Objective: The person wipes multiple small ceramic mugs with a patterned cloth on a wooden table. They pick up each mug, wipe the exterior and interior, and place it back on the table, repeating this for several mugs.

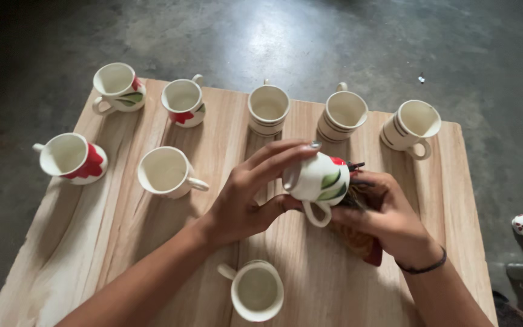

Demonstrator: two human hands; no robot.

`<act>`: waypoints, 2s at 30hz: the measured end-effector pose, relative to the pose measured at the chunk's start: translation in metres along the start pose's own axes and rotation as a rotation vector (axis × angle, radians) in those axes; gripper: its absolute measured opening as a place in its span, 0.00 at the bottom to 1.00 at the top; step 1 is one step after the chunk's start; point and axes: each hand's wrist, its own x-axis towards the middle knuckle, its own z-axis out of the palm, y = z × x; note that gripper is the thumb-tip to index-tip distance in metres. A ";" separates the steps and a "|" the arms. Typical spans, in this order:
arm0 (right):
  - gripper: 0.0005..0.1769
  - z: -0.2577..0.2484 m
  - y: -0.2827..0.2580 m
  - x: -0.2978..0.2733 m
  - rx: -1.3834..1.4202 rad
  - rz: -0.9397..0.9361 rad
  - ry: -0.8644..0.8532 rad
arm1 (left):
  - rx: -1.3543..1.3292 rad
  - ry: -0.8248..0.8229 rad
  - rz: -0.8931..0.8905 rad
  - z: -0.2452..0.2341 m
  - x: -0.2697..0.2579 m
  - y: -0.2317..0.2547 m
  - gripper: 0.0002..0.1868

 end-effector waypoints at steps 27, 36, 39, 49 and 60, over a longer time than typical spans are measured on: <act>0.21 0.031 -0.042 -0.001 0.059 -0.031 0.115 | -0.086 0.059 -0.059 0.002 0.000 0.001 0.37; 0.32 0.033 -0.048 0.003 0.693 -0.147 0.043 | -0.717 0.244 -0.228 -0.002 -0.002 -0.009 0.36; 0.36 0.032 -0.051 0.002 0.666 -0.148 0.138 | -0.629 0.234 -0.251 -0.003 -0.006 -0.012 0.37; 0.25 0.039 -0.053 0.003 0.369 -0.296 0.380 | -0.632 0.194 -0.331 0.000 -0.002 -0.016 0.37; 0.15 0.077 -0.056 0.005 -1.101 -0.939 0.568 | -0.595 0.188 -0.372 0.006 -0.006 -0.021 0.37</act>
